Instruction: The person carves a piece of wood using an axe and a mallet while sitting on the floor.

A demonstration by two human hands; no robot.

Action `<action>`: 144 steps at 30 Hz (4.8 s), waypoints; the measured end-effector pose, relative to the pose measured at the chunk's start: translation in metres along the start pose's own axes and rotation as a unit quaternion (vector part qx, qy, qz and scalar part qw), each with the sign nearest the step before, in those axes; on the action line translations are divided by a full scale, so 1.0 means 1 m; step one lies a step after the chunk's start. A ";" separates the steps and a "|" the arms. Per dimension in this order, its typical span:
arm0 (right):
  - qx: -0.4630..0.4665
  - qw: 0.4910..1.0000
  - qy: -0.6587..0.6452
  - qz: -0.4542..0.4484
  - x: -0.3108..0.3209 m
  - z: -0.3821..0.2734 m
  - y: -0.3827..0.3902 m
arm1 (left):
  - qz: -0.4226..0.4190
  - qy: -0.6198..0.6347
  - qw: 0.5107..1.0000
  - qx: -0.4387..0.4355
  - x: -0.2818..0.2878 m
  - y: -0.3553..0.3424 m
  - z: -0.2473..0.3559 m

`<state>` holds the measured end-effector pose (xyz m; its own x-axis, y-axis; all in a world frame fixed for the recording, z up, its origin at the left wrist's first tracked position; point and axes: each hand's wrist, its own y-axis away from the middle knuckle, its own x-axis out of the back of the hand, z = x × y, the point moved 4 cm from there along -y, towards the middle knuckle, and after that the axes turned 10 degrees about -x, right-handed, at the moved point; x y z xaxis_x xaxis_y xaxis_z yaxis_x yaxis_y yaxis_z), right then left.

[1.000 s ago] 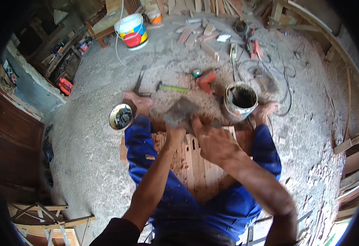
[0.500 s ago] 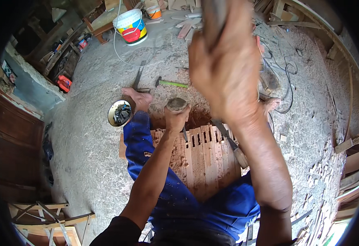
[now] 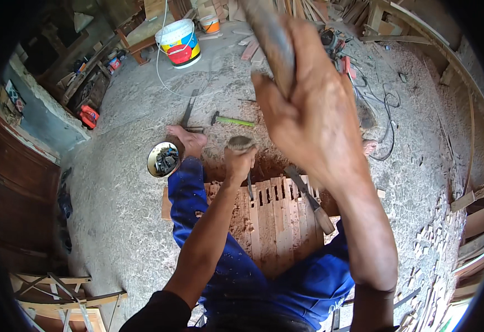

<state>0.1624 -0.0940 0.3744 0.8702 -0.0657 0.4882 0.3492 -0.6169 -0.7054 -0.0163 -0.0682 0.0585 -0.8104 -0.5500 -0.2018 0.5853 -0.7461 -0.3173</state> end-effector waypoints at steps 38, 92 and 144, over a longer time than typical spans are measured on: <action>-0.634 0.671 -0.222 -0.313 -0.066 0.130 0.338 | 0.035 -0.177 0.976 0.124 0.003 -0.047 -0.101; -0.693 0.507 -0.463 -0.219 -0.081 0.156 0.371 | -0.037 -0.002 0.997 -0.061 0.013 0.015 0.068; -0.147 0.951 0.115 -0.247 -0.008 0.022 0.122 | 0.016 0.327 0.944 0.040 -0.011 0.052 0.058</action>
<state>0.2059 -0.1511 0.2733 0.5141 0.1408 0.8461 0.5550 -0.8067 -0.2030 0.0243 -0.1222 0.0981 -0.6185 -0.2431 -0.7473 0.5883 -0.7737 -0.2352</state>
